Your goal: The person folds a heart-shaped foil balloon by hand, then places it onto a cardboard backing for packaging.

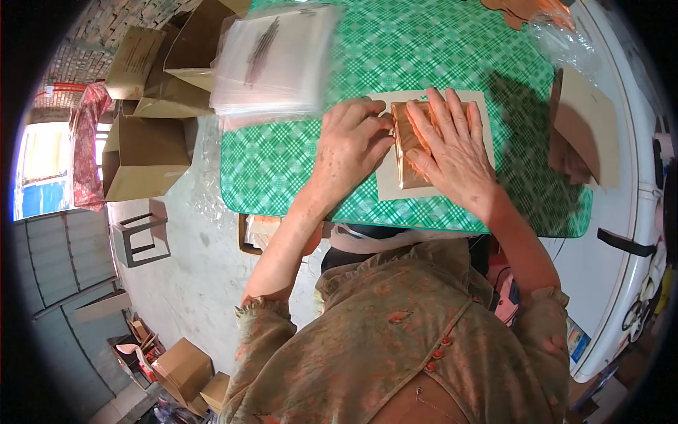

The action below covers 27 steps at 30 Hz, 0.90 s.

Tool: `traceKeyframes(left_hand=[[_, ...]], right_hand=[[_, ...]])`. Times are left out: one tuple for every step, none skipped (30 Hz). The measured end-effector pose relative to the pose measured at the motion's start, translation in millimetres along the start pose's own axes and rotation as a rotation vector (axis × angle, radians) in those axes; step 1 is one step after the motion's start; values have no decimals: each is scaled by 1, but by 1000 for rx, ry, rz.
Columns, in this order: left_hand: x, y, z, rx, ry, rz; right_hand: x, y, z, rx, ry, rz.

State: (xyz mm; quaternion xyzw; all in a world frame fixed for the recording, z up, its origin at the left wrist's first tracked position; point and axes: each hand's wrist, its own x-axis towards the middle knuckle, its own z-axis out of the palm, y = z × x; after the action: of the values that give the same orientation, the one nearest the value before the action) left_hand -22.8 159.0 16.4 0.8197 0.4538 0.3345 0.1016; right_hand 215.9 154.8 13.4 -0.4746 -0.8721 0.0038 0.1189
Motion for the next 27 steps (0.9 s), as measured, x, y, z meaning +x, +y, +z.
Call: traceKeyframes(left_hand=[[0,0,0,-11,1,-4],[1,0,1,-15,3,-7],[1,0,1,-19,5,-10],[1,0,1,-22,7,-13],[1,0,1,-25,8,-15],[0,2,0,-28,9,-17],[-1,3,0,-30,10,-20],[-3,3,-1,-19,19,-3],[-6,3,-3,-8,28,14],[-9,3,-4,2,37,32],[-11,3,-5,19,31,55],[-14,3,-5,36,25,78],[-16,3,-6,53,19,101],[-18,3,-7,74,8,114],[-19,4,-8,96,-3,126],[-21,4,-9,118,-14,138],[-22,6,-10,126,-29,135],[-22,7,-12,135,-43,132],[-23,8,-12,143,-58,129],[-23,7,-12,158,-75,133],[-24,7,-11,173,-92,136],[-25,6,-11,189,-109,139],[-25,6,-11,194,-119,141],[-25,6,-11,200,-128,143],[-24,6,-11,205,-137,145],[-25,6,-12,208,-145,144],[-25,6,-12,212,-153,142]], right_hand=[[0,0,0,0,-6,-2],[0,0,0,-2,-12,-3],[0,0,0,-3,-18,-5],[0,0,0,-1,-18,-3],[0,0,0,1,-18,-1],[-1,0,0,4,-18,0],[0,0,0,3,-21,2],[0,0,0,3,-24,5],[0,0,0,2,-27,8],[0,1,1,15,-22,9],[0,2,3,29,-18,12],[-1,3,4,44,-13,15],[-1,3,4,46,-13,17],[-1,3,4,48,-14,19],[-1,4,4,50,-14,20],[-1,4,5,52,-19,21],[-1,4,5,54,-24,22],[0,4,5,56,-30,24],[0,4,4,59,-30,22],[0,4,3,63,-31,21],[0,4,3,66,-32,20],[0,4,3,60,-37,17],[0,3,3,54,-41,14],[0,3,3,47,-44,11],[-1,4,4,43,-42,5],[-1,4,5,39,-39,-1],[-1,5,5,35,-36,-7]])
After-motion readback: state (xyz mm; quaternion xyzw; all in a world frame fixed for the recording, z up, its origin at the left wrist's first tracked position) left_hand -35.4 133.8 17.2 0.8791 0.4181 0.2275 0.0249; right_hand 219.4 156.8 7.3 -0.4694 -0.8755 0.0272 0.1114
